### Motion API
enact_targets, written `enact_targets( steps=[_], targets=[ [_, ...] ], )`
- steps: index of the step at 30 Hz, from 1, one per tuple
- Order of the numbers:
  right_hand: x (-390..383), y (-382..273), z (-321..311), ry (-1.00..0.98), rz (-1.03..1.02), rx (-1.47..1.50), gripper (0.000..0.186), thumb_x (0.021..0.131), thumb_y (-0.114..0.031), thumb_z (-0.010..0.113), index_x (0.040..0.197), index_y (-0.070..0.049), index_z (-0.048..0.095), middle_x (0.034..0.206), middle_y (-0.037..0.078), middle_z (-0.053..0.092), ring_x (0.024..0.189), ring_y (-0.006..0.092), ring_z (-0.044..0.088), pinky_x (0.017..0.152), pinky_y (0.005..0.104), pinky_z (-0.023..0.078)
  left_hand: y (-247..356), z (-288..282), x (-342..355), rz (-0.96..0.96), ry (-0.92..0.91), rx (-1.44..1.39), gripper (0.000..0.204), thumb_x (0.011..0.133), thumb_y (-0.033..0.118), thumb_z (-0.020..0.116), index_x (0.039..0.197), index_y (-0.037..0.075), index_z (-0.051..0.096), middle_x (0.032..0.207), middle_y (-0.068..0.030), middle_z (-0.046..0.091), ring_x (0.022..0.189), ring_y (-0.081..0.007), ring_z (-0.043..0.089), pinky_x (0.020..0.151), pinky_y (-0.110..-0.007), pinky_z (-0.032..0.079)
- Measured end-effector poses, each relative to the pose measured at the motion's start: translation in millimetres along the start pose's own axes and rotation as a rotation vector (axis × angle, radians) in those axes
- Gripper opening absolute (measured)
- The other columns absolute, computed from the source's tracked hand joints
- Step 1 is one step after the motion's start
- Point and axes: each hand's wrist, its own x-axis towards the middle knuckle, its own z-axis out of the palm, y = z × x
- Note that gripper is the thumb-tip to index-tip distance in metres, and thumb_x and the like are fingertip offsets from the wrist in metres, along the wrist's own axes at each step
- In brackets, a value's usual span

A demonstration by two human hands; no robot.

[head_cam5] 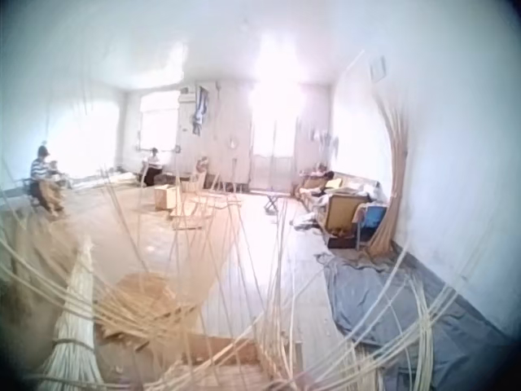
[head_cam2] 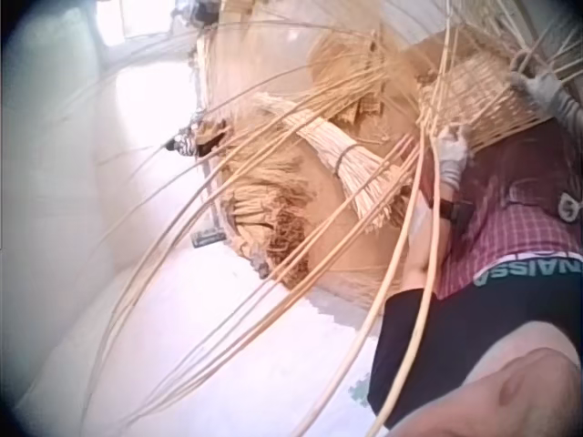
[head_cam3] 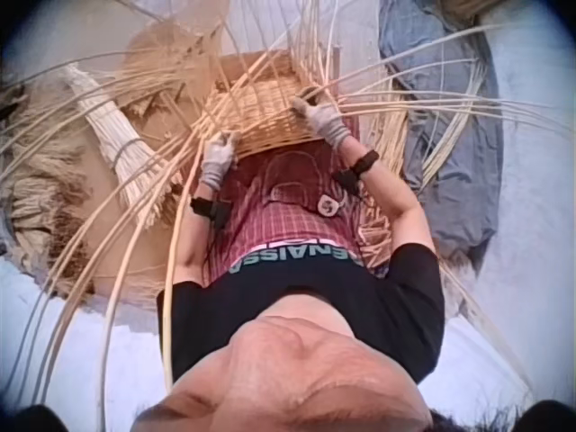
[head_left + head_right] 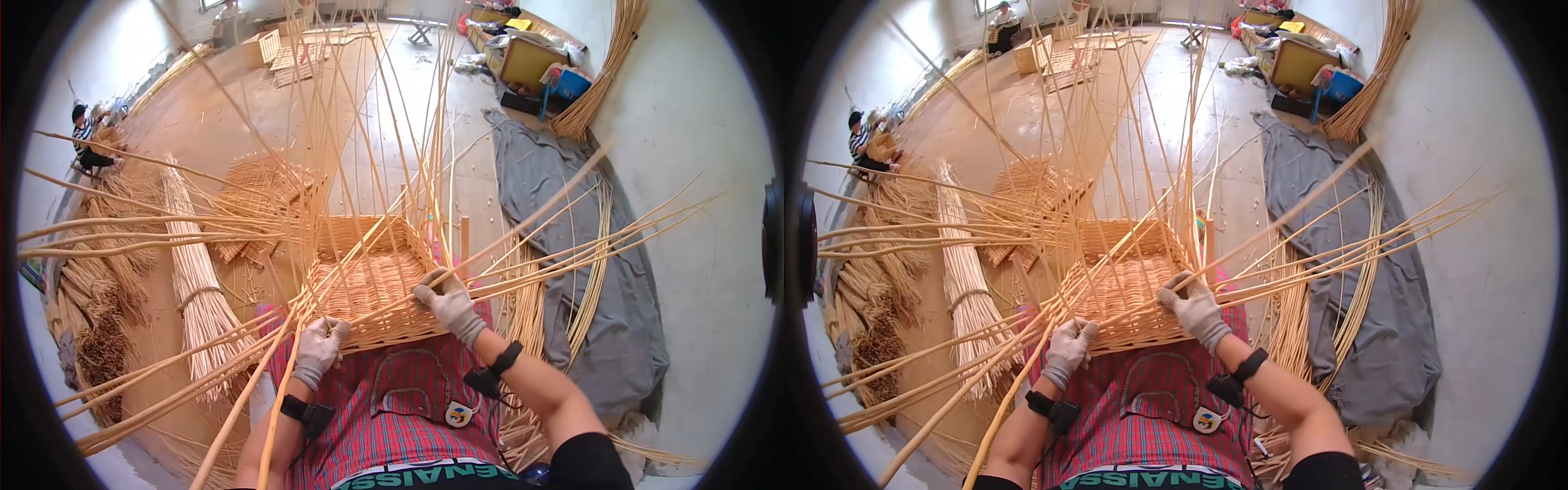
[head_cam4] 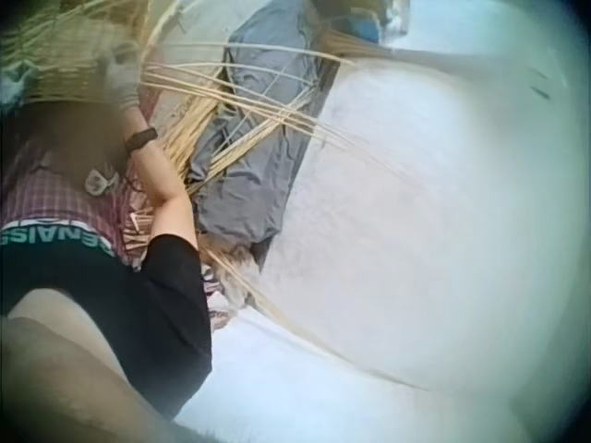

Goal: Weaving a wicker basket using flexible wooden strips.

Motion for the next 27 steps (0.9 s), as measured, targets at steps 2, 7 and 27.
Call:
enact_targets(
  steps=[2,7,27],
  targets=[
    [15.8,-18.6,4.3,-0.059,-0.088,-0.158,0.019,0.090,-0.011,0.075,0.097,-0.005,0.058,0.086,0.005,0.067,0.082,0.0114,0.066,0.073,0.0278,0.056,2.6,3.7,0.6,-0.003,0.033,0.011,0.036,0.096,0.039,0.067,0.097,0.003,0.062,0.064,-0.0013,0.058,0.043,-0.0093,0.053,0.036,-0.026,0.045],
    [73.4,-72.7,54.5,-0.363,-0.387,-0.660,0.023,0.085,-0.014,0.076,0.095,-0.007,0.058,0.089,0.013,0.069,0.084,0.0299,0.069,0.077,0.0376,0.054,-13.8,7.6,5.5,0.075,0.159,0.020,0.038,0.097,0.040,0.066,0.091,0.002,0.063,0.056,-0.0004,0.054,0.037,-0.0093,0.048,0.034,-0.026,0.041],
    [-1.5,6.2,127.3,0.325,-0.805,-0.168,0.038,0.106,-0.038,0.046,0.106,-0.001,0.057,0.074,0.004,0.057,0.065,0.0163,0.053,0.064,0.0300,0.048,-36.7,8.8,36.7,0.040,0.294,0.132,0.035,0.091,0.035,0.076,0.077,0.003,0.069,0.060,0.0003,0.058,0.054,-0.0080,0.046,0.050,-0.031,0.039]
  ],
)
